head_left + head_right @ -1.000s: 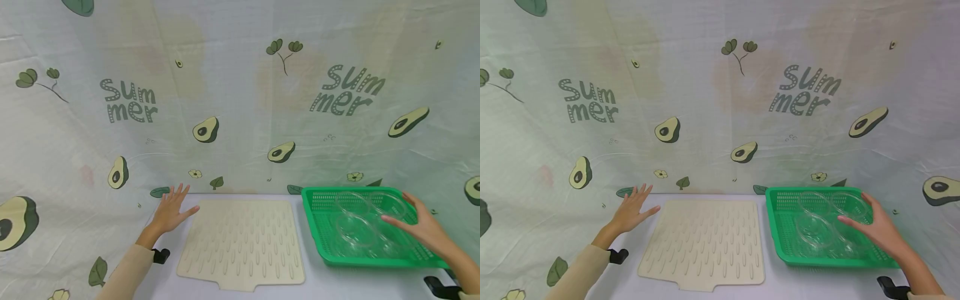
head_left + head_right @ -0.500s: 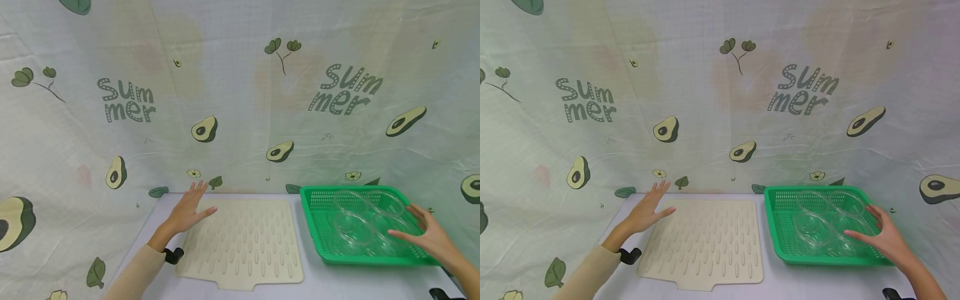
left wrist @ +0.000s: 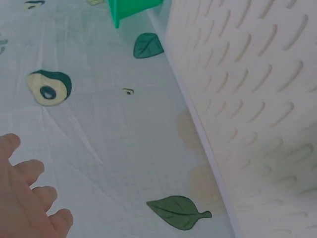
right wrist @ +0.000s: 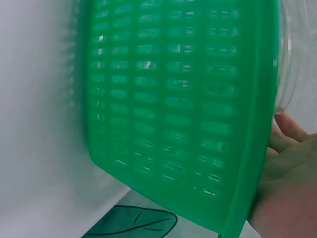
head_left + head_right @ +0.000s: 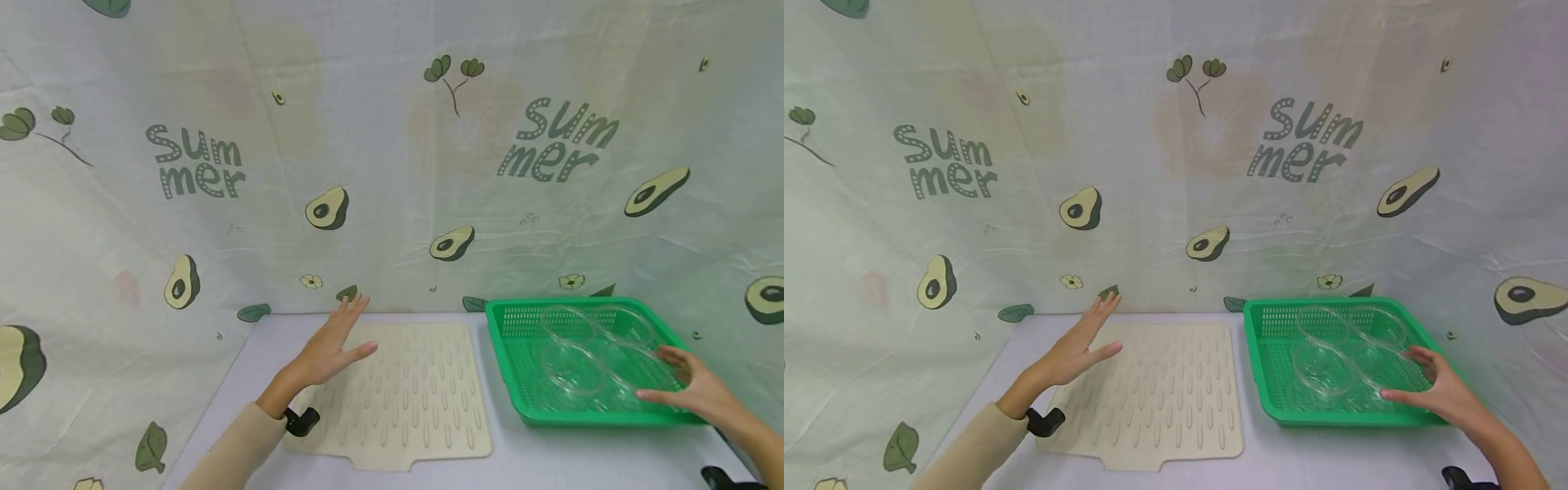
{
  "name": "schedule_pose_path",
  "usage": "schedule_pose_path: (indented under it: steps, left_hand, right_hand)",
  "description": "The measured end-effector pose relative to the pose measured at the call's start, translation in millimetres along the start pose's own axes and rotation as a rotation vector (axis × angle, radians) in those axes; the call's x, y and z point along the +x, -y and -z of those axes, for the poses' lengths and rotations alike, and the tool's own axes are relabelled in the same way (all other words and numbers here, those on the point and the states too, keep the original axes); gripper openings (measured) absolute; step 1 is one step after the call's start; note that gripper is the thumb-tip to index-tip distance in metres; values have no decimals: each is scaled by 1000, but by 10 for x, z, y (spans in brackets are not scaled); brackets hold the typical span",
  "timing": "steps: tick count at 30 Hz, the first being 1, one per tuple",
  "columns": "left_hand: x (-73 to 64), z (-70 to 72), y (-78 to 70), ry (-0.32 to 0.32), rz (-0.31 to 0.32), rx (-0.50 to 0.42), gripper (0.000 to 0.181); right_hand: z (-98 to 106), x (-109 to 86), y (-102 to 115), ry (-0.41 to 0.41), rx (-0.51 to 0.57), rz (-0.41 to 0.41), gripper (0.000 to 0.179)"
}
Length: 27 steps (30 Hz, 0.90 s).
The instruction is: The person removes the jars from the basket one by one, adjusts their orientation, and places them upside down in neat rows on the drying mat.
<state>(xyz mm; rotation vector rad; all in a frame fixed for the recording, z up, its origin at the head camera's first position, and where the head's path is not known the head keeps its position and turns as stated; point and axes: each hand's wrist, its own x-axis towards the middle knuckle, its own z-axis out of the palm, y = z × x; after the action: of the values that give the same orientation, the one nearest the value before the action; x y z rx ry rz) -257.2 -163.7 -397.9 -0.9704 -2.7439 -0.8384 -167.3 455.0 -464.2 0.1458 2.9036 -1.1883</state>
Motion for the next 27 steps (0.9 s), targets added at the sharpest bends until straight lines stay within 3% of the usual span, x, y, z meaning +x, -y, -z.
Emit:
schedule_pose_path:
  steps: [7,15,27]
  left_hand:
    - [86,-45,-209,28,-62,-20,86]
    - [139,-162,-316,65,-95,-48,86]
    - [304,-374,-484,119,-150,-78,88]
  right_hand:
    - [72,93,-86,95,17,12,110]
    - [70,140,-199,170,-46,46,102]
    - [-48,144,-157,89,-109,114,102]
